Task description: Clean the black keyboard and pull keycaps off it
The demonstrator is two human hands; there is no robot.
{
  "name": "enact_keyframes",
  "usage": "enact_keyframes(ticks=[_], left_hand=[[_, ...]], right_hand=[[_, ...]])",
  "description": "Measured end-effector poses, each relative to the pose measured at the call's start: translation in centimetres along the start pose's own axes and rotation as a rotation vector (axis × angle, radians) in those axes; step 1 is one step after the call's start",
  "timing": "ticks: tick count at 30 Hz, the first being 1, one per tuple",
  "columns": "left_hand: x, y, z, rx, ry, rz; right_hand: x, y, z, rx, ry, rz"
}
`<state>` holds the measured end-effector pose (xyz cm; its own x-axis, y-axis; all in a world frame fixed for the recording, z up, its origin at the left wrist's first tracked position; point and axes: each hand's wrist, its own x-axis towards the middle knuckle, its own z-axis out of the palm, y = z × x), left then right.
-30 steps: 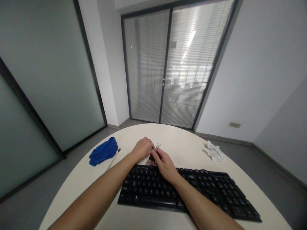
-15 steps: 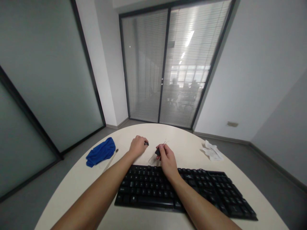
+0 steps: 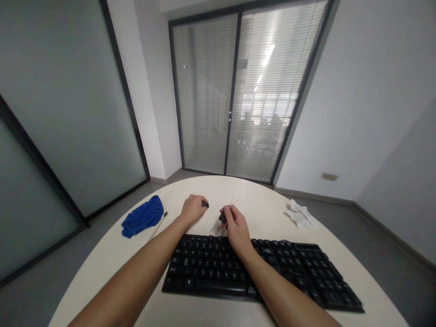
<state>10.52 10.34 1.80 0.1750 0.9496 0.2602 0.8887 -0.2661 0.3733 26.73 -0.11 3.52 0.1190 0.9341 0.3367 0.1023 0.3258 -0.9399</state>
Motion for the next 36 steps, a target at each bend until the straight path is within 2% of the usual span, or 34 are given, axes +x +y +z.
enact_keyframes(ticks=[17,24,29,33,36], left_hand=[[-0.2,0.3,0.1,-0.009,0.013,0.025],[-0.8,1.1,-1.1,-0.087,0.058,0.042],[-2.9,2.1,-1.8,-0.224,0.072,0.031],[-5.8,2.0,-1.8,-0.3,-0.008,0.039],[-7.9,1.8,-2.2,-0.355,-0.12,0.069]], right_hand=[[-0.1,-0.2,0.0,0.006,-0.014,0.004],[-0.2,-0.1,0.1,-0.014,-0.039,-0.008],[-0.4,-0.1,0.0,-0.104,-0.109,-0.059],[-0.5,-0.3,0.0,-0.189,-0.162,-0.098],[-0.4,-0.3,0.1,-0.207,-0.152,-0.107]])
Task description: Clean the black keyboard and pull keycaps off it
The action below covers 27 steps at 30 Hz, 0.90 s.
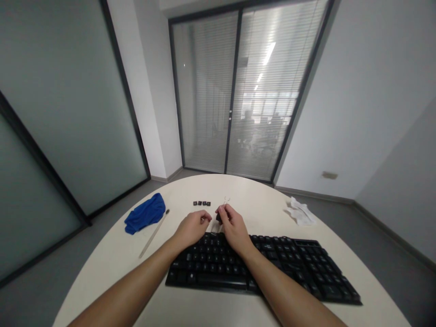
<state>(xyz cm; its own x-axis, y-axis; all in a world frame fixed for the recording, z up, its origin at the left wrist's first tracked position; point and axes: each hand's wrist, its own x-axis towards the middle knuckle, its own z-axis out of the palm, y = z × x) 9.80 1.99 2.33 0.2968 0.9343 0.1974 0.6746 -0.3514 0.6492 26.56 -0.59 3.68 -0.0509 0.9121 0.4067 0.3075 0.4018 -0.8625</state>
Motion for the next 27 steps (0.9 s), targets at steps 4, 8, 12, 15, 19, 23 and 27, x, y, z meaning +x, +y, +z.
enact_keyframes(ticks=[4,8,12,15,19,23,27], left_hand=[[-1.9,0.6,-0.5,0.03,-0.099,0.076],[-2.3,1.3,-0.8,0.072,-0.122,0.114],[-2.1,1.3,-0.9,0.058,-0.149,0.135],[-2.0,0.9,-0.9,0.038,-0.159,0.146],[-2.0,0.7,-0.8,0.031,-0.176,0.137],[-2.0,0.9,-1.0,0.024,-0.169,0.123],[-2.0,1.0,-1.1,0.011,-0.186,0.134]], right_hand=[[0.0,0.2,0.1,0.012,-0.009,-0.007],[-0.1,0.0,0.0,0.033,-0.057,0.0],[-0.4,-0.6,0.1,-0.01,-0.158,-0.06],[-0.6,-0.9,0.2,-0.079,-0.196,-0.11],[-0.6,-1.5,0.1,-0.136,-0.221,-0.164],[-0.1,-2.6,-1.2,-0.158,-0.354,-0.206],[0.7,-2.6,-3.4,-0.048,-0.522,-0.117]])
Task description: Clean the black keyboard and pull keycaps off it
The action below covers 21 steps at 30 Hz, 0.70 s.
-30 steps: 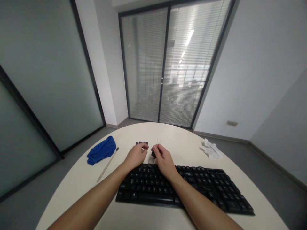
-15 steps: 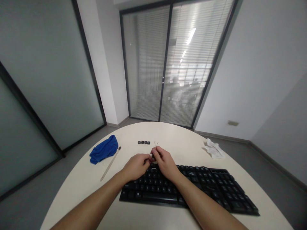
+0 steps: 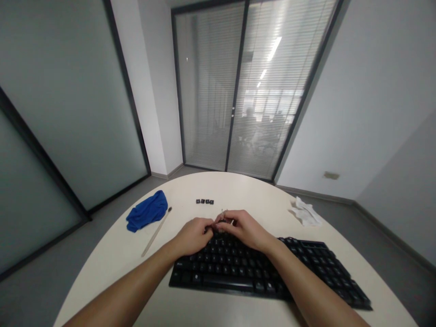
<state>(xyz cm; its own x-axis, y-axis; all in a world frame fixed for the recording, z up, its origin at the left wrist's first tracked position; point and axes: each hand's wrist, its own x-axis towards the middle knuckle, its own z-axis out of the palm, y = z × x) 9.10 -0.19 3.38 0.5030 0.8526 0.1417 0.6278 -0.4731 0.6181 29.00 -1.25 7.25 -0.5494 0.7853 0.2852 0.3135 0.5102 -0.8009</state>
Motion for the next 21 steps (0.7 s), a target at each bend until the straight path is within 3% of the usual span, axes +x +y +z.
enact_keyframes(ticks=[3,11,21], left_hand=[[0.0,-0.1,0.1,0.0,0.013,-0.002],[0.1,-0.2,0.2,0.004,-0.003,-0.033],[-0.3,-0.1,-0.5,-0.022,-0.064,0.035]], right_hand=[[-0.2,1.3,-0.7,0.093,0.034,0.045],[-0.1,4.0,0.0,0.271,0.138,0.135],[-0.2,3.9,-0.2,0.303,0.121,0.131]])
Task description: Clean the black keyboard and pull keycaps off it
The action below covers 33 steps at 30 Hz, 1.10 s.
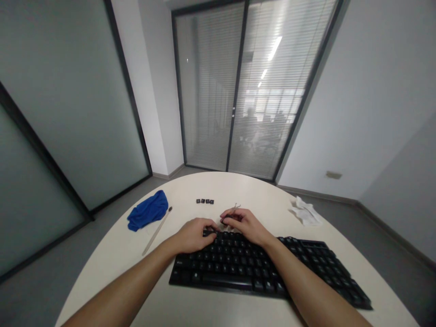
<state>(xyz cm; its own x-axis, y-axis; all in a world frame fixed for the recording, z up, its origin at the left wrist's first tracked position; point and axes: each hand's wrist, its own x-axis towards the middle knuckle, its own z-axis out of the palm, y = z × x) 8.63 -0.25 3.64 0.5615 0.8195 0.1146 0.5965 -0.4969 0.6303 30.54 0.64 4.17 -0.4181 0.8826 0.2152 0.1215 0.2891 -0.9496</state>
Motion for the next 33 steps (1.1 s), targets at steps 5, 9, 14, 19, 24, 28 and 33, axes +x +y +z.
enact_keyframes(ticks=[5,9,14,19,24,28,33], left_hand=[[0.0,-0.1,0.0,-0.004,0.006,0.015],[0.0,-0.3,0.1,-0.026,0.025,0.036],[0.0,-0.5,0.4,-0.024,0.036,0.027],[0.1,-0.4,0.4,-0.018,0.036,0.013],[0.0,-0.4,0.3,-0.017,0.039,0.026],[0.0,-0.4,0.3,-0.015,0.031,0.026],[0.0,-0.4,0.3,-0.021,0.021,0.036]], right_hand=[[-0.3,-0.7,0.3,-0.013,-0.092,-0.039],[-0.2,-0.6,0.3,0.006,-0.051,-0.014],[0.1,0.2,0.1,0.066,0.005,0.055],[0.3,0.7,-0.1,0.107,-0.006,0.131],[0.1,0.2,0.0,0.013,-0.031,0.002],[-0.2,-0.4,0.3,-0.104,-0.08,-0.113],[-0.6,-0.9,0.7,-0.33,-0.133,-0.261]])
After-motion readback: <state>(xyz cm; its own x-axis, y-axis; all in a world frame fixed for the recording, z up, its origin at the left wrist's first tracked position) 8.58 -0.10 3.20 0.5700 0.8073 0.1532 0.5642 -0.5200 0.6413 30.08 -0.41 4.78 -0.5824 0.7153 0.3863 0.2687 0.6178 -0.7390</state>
